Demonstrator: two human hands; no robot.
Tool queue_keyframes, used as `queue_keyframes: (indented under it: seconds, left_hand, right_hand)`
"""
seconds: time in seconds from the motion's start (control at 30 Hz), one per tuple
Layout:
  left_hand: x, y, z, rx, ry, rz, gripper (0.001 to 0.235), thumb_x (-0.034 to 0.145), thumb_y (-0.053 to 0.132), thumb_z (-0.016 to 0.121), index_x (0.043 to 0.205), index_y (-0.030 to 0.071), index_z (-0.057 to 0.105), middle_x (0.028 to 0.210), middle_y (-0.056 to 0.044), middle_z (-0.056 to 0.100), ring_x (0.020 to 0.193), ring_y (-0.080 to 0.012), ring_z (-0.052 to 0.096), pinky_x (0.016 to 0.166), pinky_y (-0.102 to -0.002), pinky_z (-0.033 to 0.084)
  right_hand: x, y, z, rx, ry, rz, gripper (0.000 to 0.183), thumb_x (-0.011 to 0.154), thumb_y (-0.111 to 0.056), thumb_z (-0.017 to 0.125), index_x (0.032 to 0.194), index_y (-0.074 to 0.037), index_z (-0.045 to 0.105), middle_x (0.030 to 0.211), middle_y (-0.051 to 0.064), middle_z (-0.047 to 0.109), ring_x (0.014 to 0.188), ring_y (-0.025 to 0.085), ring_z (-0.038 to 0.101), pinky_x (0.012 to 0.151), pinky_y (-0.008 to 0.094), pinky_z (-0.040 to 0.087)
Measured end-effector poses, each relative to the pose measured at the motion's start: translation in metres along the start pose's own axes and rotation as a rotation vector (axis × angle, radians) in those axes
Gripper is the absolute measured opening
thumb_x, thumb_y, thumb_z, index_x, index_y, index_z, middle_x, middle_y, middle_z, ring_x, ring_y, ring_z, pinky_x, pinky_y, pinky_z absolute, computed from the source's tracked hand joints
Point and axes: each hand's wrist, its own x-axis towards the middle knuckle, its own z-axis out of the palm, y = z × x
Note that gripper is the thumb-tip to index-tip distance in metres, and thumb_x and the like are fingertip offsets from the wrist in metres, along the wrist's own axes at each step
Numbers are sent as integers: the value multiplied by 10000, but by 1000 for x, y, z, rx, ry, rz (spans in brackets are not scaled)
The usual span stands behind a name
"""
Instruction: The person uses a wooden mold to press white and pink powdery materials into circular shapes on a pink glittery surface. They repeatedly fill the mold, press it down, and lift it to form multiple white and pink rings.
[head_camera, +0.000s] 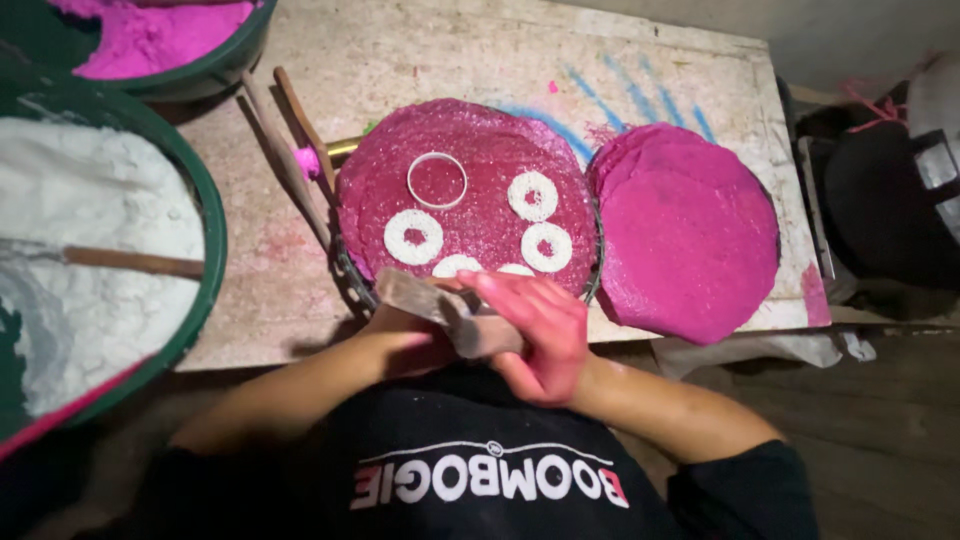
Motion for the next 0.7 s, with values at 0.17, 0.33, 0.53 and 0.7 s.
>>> queue_keyframes:
  seconds: [0.17,0.33,0.53,0.7]
  left_hand:
    - [26,41,-21,288,-192,-161,523,801,99,741,1294,87,567,1217,-115,665,1128,-233,650,990,-381,532]
    - [31,88,-41,731,-322,-125,578,759,101,777,1307,95,591,1249,-112,677,1151,-238,659,1018,-378,529]
    - [67,98,-100,856,20,296,573,759,122,835,1290,96,622,1325,-106,656,1183,-235,657,1016,-367,555]
    - [102,82,-192,956,817,540,587,842,130,864,1339,69,560,1344,-132,592,1189,-236,644,956,-358,584]
  right_hand:
    - [3,12,9,87,76,210,864,858,-257,709,1562,10,286,1579,240,380,1451,365,422,1241,427,326]
    - [-35,66,23,1049,-528,785,777,923,-318,736,1536,17,396,1468,143,531,1391,247,493,1201,393,360]
    - [-112,64,73,973,-59,836,653,908,-243,705,1441,31,445,1296,137,590,1240,251,566,1111,392,420]
    - [-130,60,62,844,340,873,622,870,-248,683,1383,26,460,1226,153,603,1170,266,609,1030,416,477]
